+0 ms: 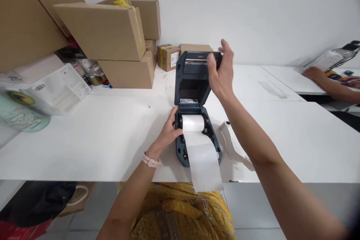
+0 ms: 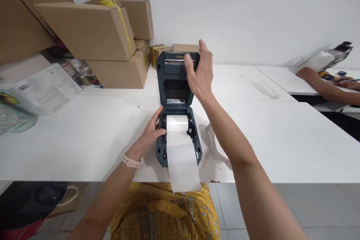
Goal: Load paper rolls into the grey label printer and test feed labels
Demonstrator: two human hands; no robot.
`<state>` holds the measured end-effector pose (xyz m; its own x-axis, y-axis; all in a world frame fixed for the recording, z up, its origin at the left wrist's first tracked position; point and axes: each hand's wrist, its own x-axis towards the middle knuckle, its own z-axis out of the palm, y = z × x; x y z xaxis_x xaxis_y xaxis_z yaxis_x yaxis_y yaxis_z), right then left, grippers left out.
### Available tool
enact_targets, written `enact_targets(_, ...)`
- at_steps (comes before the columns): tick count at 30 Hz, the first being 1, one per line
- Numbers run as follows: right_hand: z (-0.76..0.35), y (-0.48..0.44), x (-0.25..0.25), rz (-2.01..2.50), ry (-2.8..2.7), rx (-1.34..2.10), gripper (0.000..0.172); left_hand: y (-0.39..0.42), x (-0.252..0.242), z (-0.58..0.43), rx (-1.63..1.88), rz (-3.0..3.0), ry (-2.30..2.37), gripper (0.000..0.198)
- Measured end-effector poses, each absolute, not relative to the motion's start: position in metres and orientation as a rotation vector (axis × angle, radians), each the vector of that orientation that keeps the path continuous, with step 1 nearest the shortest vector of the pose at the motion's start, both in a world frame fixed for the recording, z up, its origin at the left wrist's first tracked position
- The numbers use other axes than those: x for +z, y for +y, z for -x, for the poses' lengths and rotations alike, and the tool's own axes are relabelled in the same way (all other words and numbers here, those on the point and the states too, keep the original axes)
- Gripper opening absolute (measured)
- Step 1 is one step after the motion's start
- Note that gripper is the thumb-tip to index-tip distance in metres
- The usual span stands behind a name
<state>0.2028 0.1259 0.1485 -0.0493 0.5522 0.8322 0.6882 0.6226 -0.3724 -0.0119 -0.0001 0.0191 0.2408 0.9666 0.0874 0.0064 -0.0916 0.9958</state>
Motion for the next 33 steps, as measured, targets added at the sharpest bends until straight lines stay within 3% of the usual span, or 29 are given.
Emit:
enact_targets(4,-0.202,0.073,0.121,0.817,-1.734,-0.369,0.037,0.001,0.015,0.008,1.111,-1.361,0.998,0.102)
enact_targets(7,-0.21,0.048,0.105,0.802,-2.232,-0.19,0.029,0.001,0.012,0.006,1.143,-1.375,0.989,0.101)
enact_targets(11,-0.221,0.054,0.091,0.943,-2.797,0.362,0.062,0.0,0.012,0.007,1.159,-1.415,0.995,0.1)
enact_targets(15,-0.218,0.07,0.081,0.993,-2.9,0.496,0.079,0.0,0.013,0.006,1.155,-1.419,1.012,0.102)
enact_targets(27,-0.207,0.068,0.083,1.188,-2.845,0.563,0.086,0.004,0.009,0.003,1.172,-1.494,0.98,0.103)
enact_targets(33,-0.241,0.063,0.106,0.854,-2.447,1.213,0.096,0.003,0.011,0.002,1.172,-1.448,0.934,0.106)
